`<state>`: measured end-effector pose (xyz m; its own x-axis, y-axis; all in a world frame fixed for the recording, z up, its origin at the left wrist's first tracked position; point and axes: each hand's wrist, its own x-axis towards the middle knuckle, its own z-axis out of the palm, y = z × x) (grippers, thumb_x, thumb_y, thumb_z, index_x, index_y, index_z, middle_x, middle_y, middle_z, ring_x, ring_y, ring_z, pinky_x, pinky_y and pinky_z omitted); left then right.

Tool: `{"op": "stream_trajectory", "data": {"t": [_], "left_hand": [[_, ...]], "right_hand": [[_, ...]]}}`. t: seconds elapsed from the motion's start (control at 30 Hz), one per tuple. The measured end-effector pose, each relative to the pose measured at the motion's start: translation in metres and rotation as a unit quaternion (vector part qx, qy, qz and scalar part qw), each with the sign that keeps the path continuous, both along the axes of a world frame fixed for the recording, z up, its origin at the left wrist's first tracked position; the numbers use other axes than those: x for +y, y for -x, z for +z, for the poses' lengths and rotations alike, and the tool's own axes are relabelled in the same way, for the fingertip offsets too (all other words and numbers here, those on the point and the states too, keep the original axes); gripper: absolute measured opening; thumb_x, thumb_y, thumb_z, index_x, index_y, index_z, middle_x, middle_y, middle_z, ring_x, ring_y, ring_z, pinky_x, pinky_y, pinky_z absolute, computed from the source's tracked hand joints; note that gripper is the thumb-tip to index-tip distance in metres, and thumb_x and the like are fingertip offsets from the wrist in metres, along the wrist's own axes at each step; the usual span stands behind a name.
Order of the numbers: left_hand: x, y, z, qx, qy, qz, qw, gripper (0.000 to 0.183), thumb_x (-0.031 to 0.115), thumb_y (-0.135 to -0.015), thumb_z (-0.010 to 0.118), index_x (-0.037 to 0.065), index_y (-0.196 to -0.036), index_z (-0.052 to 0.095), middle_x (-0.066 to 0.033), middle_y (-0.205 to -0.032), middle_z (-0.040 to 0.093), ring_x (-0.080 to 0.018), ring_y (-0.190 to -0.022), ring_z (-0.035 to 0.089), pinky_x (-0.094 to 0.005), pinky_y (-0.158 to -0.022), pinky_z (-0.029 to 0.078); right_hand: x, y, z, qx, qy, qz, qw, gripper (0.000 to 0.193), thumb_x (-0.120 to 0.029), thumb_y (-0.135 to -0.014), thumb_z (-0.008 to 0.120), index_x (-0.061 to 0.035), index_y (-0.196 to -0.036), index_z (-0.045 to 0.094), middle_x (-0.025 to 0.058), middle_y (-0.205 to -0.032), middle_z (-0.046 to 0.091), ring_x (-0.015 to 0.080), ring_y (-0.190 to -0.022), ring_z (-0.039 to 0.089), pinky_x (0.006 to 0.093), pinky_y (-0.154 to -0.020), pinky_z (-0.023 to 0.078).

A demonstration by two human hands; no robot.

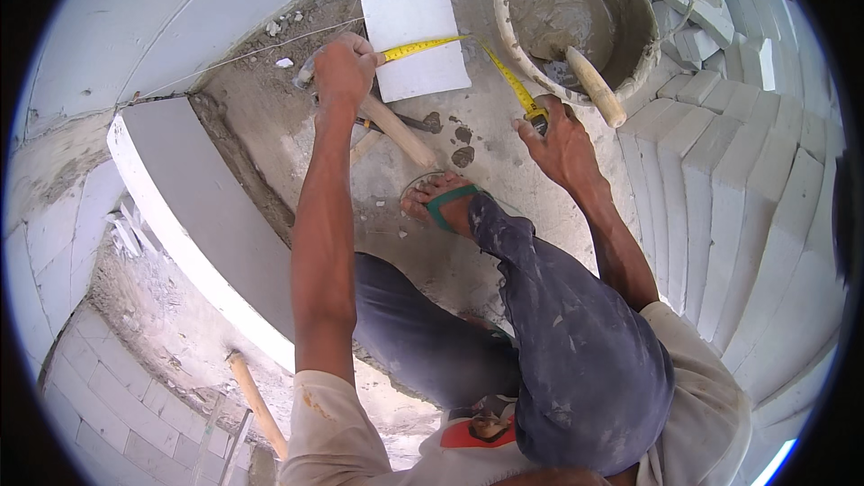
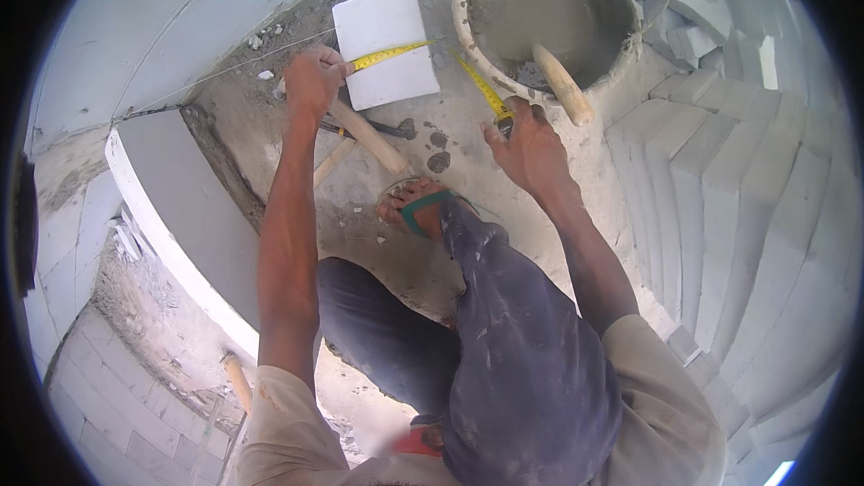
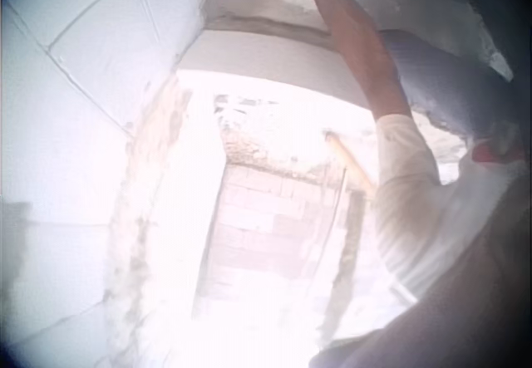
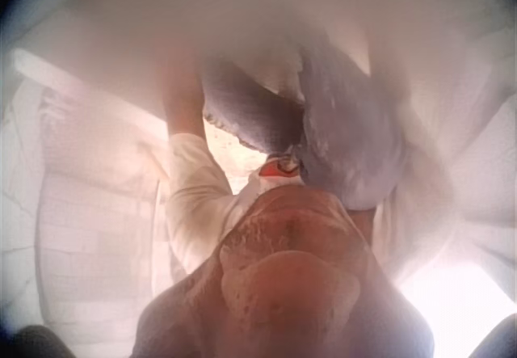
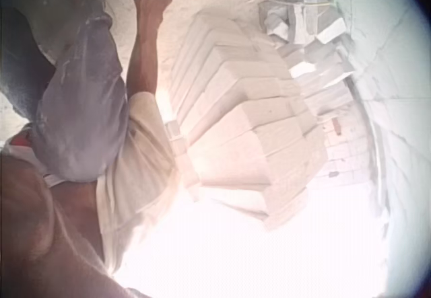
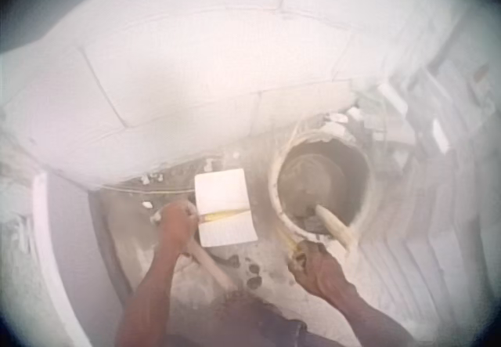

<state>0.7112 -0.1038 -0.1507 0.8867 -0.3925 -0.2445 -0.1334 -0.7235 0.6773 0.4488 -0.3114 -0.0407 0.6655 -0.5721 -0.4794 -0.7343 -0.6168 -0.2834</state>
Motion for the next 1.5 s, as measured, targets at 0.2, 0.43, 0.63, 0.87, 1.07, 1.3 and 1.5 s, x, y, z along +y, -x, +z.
{"op": "stream_trajectory", "data": {"t": [0.2,0.43,0.63,0.87,1.07,1.3,1.5], "left_hand": [[0.031,0.042,0.042,0.077,0.088,-0.008,0.993,0.013,0.005,-0.085,0.081,0.002,-0.091,0.069,-0.0098,-0.084,0.074,-0.0167,-0.077,0.071,-0.0318,-0.073,0.055],[0.011,0.144,0.055,0.251,0.1,-0.105,0.957,0.021,0.006,-0.089,0.078,-0.001,-0.104,0.065,-0.0147,-0.096,0.074,-0.0234,-0.091,0.074,-0.0369,-0.082,0.057],[0.042,0.208,0.081,0.253,0.226,-0.041,0.94,0.036,0.007,-0.09,0.076,-0.001,-0.122,0.06,-0.0223,-0.125,0.066,-0.0351,-0.112,0.07,-0.0418,-0.096,0.055],[0.147,0.281,0.207,0.058,-0.073,-0.028,0.995,0.046,0.014,-0.09,0.076,0.005,-0.132,0.061,-0.0151,-0.136,0.062,-0.0366,-0.131,0.056,-0.0552,-0.114,0.041],[0.173,0.339,0.312,0.164,-0.078,0.262,0.948,0.05,0.018,-0.086,0.079,0.005,-0.131,0.062,-0.0191,-0.142,0.057,-0.0433,-0.134,0.051,-0.0553,-0.114,0.039],[0.13,0.409,0.377,0.279,-0.043,0.311,0.907,0.043,0.022,-0.093,0.072,0.004,-0.131,0.064,-0.0198,-0.138,0.06,-0.0431,-0.131,0.052,-0.0542,-0.11,0.042],[0.11,0.454,0.413,0.333,-0.096,0.329,0.878,0.032,0.021,-0.094,0.069,0.006,-0.123,0.067,-0.0147,-0.13,0.065,-0.0398,-0.125,0.057,-0.0529,-0.107,0.045]], "right_hand": [[-0.022,0.085,-0.032,-0.047,0.016,0.095,0.994,0.053,-0.011,-0.082,0.072,-0.0144,-0.132,0.055,0.0156,-0.13,0.058,0.0396,-0.12,0.058,0.0541,-0.097,0.05],[-0.012,0.123,-0.042,-0.016,0.004,0.175,0.984,0.067,-0.012,-0.079,0.076,-0.0198,-0.141,0.053,0.0125,-0.13,0.057,0.0374,-0.123,0.056,0.0532,-0.099,0.048],[0.0,0.097,-0.06,0.029,-0.067,0.048,0.996,0.101,-0.019,-0.078,0.09,-0.0079,-0.16,0.032,0.023,-0.144,0.051,0.0423,-0.139,0.047,0.0539,-0.114,0.042],[0.012,0.111,-0.034,-0.012,0.019,0.234,0.972,0.092,-0.028,-0.082,0.088,-0.0014,-0.156,0.04,0.0232,-0.132,0.056,0.0433,-0.122,0.055,0.052,-0.103,0.048],[0.038,0.033,0.089,0.09,-0.222,0.195,0.951,0.046,-0.027,-0.092,0.079,-0.0034,-0.13,0.067,0.0198,-0.124,0.07,0.0346,-0.117,0.068,0.0415,-0.101,0.052],[-0.013,-0.02,0.186,0.029,-0.069,0.319,0.945,0.033,-0.016,-0.091,0.078,-0.0045,-0.12,0.067,0.018,-0.11,0.072,0.0328,-0.103,0.072,0.0453,-0.091,0.056],[-0.093,-0.035,0.138,0.12,0.027,0.165,0.979,0.061,-0.025,-0.086,0.082,-0.0008,-0.133,0.051,0.019,-0.109,0.068,0.0309,-0.096,0.071,0.0467,-0.083,0.057]]}}
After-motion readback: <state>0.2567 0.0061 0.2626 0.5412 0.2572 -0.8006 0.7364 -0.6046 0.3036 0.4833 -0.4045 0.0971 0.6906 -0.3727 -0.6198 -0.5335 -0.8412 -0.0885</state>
